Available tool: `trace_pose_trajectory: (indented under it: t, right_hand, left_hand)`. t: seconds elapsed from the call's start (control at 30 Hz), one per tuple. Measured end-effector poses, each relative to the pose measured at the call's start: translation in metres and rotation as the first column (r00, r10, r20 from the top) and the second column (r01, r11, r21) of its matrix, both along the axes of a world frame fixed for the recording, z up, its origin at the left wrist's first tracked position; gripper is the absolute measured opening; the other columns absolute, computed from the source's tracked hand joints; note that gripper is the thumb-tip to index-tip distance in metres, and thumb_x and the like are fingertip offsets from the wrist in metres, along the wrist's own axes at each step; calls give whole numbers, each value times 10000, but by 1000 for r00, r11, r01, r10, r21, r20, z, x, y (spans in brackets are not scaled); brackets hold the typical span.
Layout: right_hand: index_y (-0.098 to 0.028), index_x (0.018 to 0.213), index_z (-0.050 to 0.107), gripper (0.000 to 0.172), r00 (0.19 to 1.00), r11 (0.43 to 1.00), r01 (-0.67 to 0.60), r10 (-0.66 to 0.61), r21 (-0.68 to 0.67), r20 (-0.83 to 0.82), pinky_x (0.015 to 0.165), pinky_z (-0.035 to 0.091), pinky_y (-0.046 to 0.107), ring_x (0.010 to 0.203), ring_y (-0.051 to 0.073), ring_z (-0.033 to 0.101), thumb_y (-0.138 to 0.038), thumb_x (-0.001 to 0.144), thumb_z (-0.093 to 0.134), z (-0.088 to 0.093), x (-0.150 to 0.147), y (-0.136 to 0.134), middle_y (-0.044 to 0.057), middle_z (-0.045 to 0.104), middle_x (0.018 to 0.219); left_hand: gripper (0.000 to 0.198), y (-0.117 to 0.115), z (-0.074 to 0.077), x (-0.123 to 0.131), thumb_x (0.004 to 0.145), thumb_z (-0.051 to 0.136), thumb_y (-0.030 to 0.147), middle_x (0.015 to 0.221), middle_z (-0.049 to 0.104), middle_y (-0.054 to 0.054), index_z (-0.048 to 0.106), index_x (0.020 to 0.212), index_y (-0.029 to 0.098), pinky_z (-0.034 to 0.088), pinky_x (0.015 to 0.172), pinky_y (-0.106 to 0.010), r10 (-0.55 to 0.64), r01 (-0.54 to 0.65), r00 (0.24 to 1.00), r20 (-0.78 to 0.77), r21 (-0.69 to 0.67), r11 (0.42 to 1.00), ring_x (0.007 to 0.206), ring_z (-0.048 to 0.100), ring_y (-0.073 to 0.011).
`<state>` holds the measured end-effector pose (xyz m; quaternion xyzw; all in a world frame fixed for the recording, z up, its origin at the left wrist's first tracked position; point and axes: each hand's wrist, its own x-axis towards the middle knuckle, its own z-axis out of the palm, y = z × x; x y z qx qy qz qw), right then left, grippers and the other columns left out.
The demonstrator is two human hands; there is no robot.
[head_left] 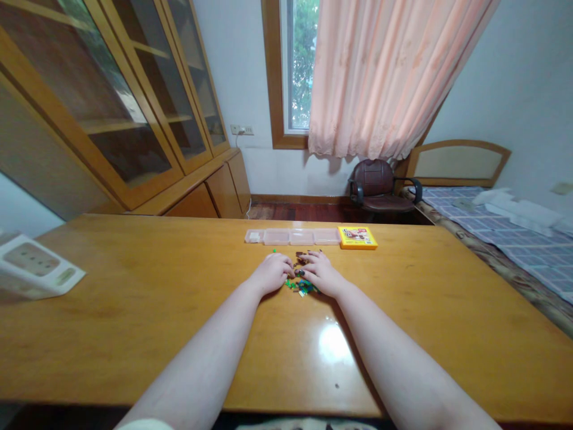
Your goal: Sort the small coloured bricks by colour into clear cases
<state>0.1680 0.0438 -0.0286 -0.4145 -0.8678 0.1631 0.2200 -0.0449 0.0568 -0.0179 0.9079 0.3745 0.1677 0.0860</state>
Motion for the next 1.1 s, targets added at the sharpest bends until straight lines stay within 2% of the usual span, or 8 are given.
trace_pose_trajectory:
  t: [0.23,0.4,0.63,0.97,1.1]
  right_hand:
    - [-259,908,743,312,998,999,32,-32,-5,-60,1061,244,518,1220,270,413,-337,921,442,-2,3,4,33,631,1187]
    - [-250,955,735,295,997,1000,27,-26,5,-75,1058,253,514,1209,266,421,-339,913,457,-1,2,3,45,630,1191]
    - [-250,759,749,306,991,1000,-5,7,15,-133,1050,278,478,1141,234,492,-296,897,480,1,3,2,37,673,1074]
    - [-267,850,746,227,987,996,-81,85,34,-138,1047,277,479,1184,239,468,-328,883,530,2,2,0,35,658,1117]
    - [-263,800,744,250,982,987,-152,156,41,-106,1064,250,483,1240,244,424,-356,887,529,4,1,-2,25,626,1195]
  left_hand:
    - [313,-1,3,0,765,523,65,905,693,-11,754,814,270,419,841,-314,33,-33,999,-11,9,999,864,584,-165]
    - [334,-3,3,1,763,508,71,922,685,-9,749,873,275,419,852,-307,-4,4,1000,-11,-6,1000,872,575,-160]
    - [346,-2,1,1,761,511,91,965,680,-19,740,938,282,410,886,-347,33,-33,999,-38,1,999,906,567,-179]
    - [396,-5,0,3,759,522,103,1065,636,-37,689,1070,283,380,938,-399,89,-90,995,-54,-8,996,1001,531,-221]
    - [348,-5,2,3,769,517,110,1039,640,-38,706,1016,266,386,926,-383,69,-68,997,-28,12,998,972,533,-206]
